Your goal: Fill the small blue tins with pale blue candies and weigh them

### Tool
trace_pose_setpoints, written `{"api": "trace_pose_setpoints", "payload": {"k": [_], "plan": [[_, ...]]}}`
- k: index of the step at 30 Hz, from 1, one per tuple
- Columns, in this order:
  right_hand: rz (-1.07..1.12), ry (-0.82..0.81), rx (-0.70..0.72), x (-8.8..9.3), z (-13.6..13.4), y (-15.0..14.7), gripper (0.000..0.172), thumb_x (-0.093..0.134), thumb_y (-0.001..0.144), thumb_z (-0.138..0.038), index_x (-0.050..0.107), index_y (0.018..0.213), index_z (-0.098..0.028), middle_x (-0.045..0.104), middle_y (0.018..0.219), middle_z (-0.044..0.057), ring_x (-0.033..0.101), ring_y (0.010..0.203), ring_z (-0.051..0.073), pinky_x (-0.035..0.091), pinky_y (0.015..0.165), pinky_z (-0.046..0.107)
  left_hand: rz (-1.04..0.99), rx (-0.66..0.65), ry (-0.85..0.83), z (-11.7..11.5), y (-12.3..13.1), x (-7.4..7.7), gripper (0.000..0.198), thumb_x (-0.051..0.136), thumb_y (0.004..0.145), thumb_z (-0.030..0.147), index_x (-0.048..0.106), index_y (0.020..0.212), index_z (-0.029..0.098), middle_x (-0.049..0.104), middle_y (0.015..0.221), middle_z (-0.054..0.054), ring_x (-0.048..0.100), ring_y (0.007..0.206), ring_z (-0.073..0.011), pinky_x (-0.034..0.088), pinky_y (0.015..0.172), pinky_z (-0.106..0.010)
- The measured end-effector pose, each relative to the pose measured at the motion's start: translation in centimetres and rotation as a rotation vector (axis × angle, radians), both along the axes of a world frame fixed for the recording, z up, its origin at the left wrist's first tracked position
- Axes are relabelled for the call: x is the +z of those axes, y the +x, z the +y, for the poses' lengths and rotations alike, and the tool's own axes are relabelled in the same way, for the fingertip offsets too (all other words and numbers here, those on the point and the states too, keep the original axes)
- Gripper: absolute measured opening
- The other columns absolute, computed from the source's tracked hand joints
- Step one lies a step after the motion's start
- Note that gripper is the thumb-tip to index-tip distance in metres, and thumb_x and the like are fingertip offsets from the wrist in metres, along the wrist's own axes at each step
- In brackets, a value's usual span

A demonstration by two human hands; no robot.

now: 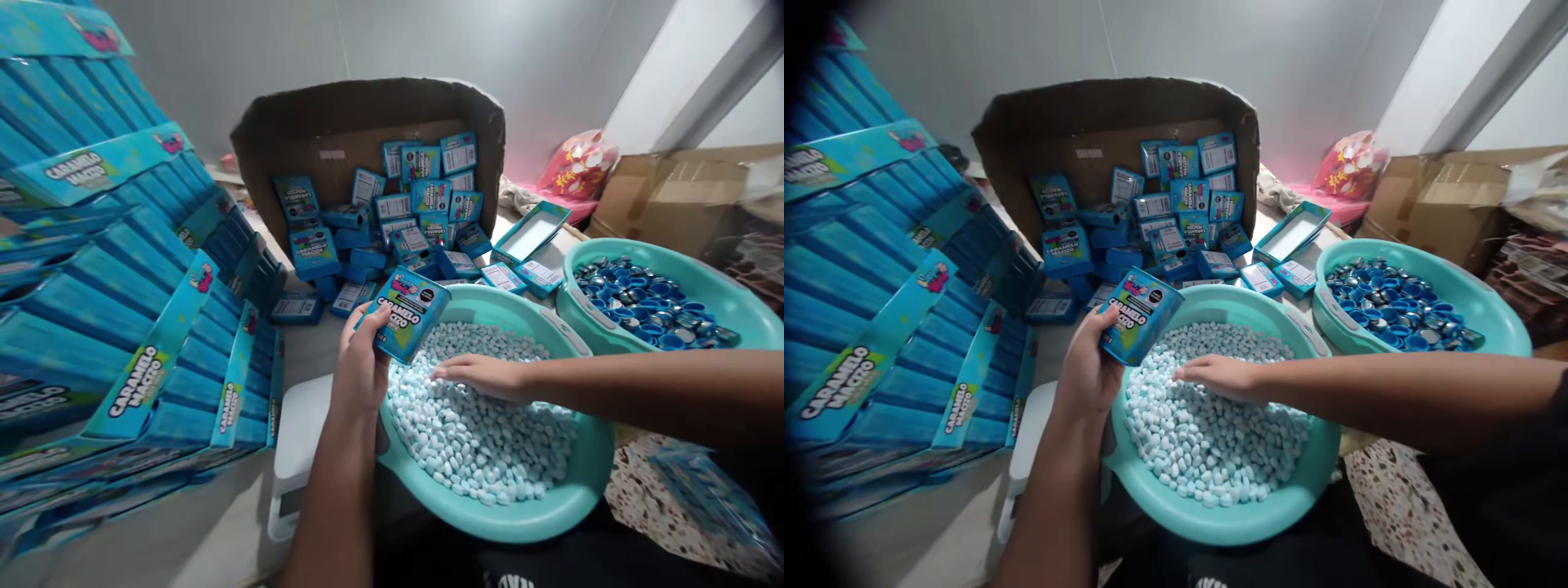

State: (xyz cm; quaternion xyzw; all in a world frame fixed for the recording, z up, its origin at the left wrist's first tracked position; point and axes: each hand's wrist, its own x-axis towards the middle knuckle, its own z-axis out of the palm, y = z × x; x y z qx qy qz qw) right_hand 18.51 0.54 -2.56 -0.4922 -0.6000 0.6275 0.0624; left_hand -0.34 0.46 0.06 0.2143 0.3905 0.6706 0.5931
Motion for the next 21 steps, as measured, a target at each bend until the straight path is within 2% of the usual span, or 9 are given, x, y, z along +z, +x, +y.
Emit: {"api": "trace_pose_setpoints", "payload": {"k": [3,5,8,11,13,16,18,21], "plan": [[-0.039,-0.452,-0.127,0.5,0.6,-0.7,0.042,0.050,0.095,-0.055,0.074,0.102,-0.021,0.078,0.106,0.006,0.073,0.099,0.024,0.053,0.098,0.043,-0.051,0.073,0.006,0.2,-0.3,0.0,0.044,0.084,0.064,0.022,0.059,0.099,0.016,0.073,0.092,-0.004,0.071,0.084,-0.0159,0.057,0.081,-0.026],[-0.036,-0.636,-0.165,0.7,0.7,-1.1,0.048,0.045,0.097,-0.058,0.073,0.100,-0.020,0.079,0.099,0.006,0.074,0.086,0.022,0.058,0.088,0.041,-0.041,0.066,0.019,0.1,-0.6,0.0,0.050,0.083,0.062,0.017,0.057,0.104,0.017,0.073,0.095,-0.004,0.071,0.086,-0.0168,0.057,0.080,-0.027],[-0.005,-0.683,-0.252,0.4,0.6,-1.7,0.049,0.049,0.094,-0.063,0.072,0.098,-0.021,0.079,0.093,0.005,0.074,0.076,0.020,0.060,0.081,0.037,0.028,-0.101,0.054,-0.2,-0.9,0.1,0.058,0.081,0.059,0.016,0.059,0.113,0.017,0.074,0.102,-0.008,0.072,0.092,-0.0238,0.058,0.081,-0.034],[0.047,-0.734,-0.308,-0.2,0.2,-2.2,0.053,0.044,0.093,-0.065,0.073,0.097,-0.021,0.078,0.082,0.005,0.073,0.067,0.020,0.059,0.078,0.039,0.083,-0.244,0.043,-0.4,-0.9,0.2,0.051,0.077,0.057,0.017,0.064,0.107,0.013,0.075,0.094,-0.010,0.072,0.088,-0.0286,0.059,0.078,-0.038],[0.184,-0.799,-0.304,-0.7,-0.1,-2.6,0.054,0.044,0.091,-0.066,0.073,0.097,-0.021,0.078,0.080,0.006,0.073,0.067,0.022,0.059,0.078,0.040,0.119,-0.242,0.020,-0.6,-0.8,0.1,0.048,0.076,0.055,0.017,0.066,0.101,0.014,0.075,0.086,-0.007,0.072,0.083,-0.0278,0.059,0.074,-0.037],[0.332,-0.839,-0.299,-1.3,-0.5,-3.0,0.053,0.053,0.083,-0.067,0.073,0.099,-0.021,0.079,0.085,0.006,0.074,0.076,0.023,0.058,0.081,0.040,0.196,-0.174,0.017,-1.0,-0.5,0.1,0.051,0.080,0.052,0.017,0.066,0.101,0.017,0.074,0.086,-0.004,0.071,0.078,-0.0241,0.058,0.072,-0.033],[0.299,-0.819,-0.332,-1.5,-0.6,-3.2,0.053,0.055,0.079,-0.068,0.074,0.097,-0.022,0.079,0.085,0.006,0.075,0.079,0.024,0.058,0.082,0.040,0.222,-0.164,0.025,-1.4,-0.3,0.3,0.052,0.081,0.052,0.019,0.065,0.101,0.017,0.074,0.086,-0.004,0.071,0.077,-0.0231,0.057,0.070,-0.031],[0.216,-0.768,-0.346,-1.8,-0.4,-3.4,0.054,0.054,0.078,-0.070,0.074,0.092,-0.022,0.078,0.082,0.007,0.075,0.079,0.024,0.057,0.085,0.039,0.174,-0.214,0.041,-1.8,-0.2,0.4,0.044,0.078,0.060,0.028,0.065,0.100,0.017,0.073,0.083,-0.005,0.071,0.078,-0.0249,0.056,0.066,-0.031]]}}
